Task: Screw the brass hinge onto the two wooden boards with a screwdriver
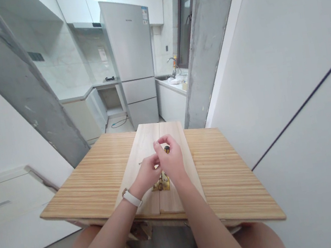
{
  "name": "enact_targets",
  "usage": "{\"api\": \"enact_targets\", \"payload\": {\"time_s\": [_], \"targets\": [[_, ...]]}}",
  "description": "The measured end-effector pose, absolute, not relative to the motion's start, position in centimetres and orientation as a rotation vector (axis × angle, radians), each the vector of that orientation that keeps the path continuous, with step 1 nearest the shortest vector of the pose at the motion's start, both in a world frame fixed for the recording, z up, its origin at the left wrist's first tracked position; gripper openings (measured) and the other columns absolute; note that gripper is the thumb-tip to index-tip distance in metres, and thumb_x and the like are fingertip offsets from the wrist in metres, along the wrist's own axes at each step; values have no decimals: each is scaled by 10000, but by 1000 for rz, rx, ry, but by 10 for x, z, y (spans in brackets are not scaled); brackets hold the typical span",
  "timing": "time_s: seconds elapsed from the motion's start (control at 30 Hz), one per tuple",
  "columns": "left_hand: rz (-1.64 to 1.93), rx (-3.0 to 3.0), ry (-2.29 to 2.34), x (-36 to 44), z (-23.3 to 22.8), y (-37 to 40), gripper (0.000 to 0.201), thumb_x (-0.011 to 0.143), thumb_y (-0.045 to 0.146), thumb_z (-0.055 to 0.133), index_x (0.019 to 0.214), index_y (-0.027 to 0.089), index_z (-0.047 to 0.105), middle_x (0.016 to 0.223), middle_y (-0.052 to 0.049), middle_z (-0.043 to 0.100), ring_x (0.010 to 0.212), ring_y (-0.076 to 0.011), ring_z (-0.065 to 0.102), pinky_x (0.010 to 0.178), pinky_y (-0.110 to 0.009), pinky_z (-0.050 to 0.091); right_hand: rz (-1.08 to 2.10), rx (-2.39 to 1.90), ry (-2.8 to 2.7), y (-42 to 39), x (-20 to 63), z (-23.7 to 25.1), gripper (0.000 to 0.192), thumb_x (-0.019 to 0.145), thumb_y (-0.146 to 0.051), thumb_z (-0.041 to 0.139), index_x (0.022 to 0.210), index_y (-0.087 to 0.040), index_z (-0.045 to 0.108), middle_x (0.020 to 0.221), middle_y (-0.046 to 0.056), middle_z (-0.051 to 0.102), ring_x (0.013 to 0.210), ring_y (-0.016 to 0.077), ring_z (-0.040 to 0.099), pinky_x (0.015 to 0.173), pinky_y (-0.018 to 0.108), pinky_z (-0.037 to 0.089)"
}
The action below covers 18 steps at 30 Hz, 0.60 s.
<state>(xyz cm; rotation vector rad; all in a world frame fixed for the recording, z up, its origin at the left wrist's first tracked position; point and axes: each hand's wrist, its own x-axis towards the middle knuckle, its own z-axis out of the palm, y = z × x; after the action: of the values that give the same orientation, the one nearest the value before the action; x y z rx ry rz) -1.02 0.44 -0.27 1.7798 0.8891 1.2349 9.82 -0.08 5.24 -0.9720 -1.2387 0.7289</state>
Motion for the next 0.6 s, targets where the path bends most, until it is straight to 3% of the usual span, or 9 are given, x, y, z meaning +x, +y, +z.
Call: {"api": "enact_targets", "payload": {"time_s": [0.17, 0.3, 0.47, 0.6], "targets": [[1229, 1904, 1155, -6, -2, -8, 293, 777, 27, 600, 984, 122, 784, 856, -69, 797, 753, -187, 680, 647, -232, 489, 532, -1157, -974, -26, 71, 55, 169, 908, -332, 630, 822, -213, 546, 778, -19, 558, 753, 168, 530, 726, 308, 420], [1246, 1895, 1166, -5, 0, -14, 280, 778, 38, 628, 990, 136, 783, 861, -56, 797, 730, -175, 665, 654, -231, 485, 498, -1149, -867, -24, 64, 50, 343, 948, -374, 577, 680, -233, 416, 637, -51, 410, 615, 142, 411, 597, 296, 353], [1218, 1847, 1044, -12, 4, -10, 353, 744, -4, 600, 1029, 142, 749, 930, -53, 791, 828, -174, 708, 769, -249, 541, 698, -1104, -911, -4, 77, 47, 506, 947, -469, 552, 538, -240, 361, 506, -53, 324, 492, 123, 321, 487, 305, 248], [1219, 1741, 934, -19, 5, -2, 295, 788, 51, 645, 1070, 135, 667, 1023, -85, 768, 910, -188, 728, 817, -273, 569, 1110, -938, -1284, 14, 91, 53, 550, 882, -489, 637, 463, -229, 393, 438, -55, 335, 435, 101, 302, 464, 288, 239]]}}
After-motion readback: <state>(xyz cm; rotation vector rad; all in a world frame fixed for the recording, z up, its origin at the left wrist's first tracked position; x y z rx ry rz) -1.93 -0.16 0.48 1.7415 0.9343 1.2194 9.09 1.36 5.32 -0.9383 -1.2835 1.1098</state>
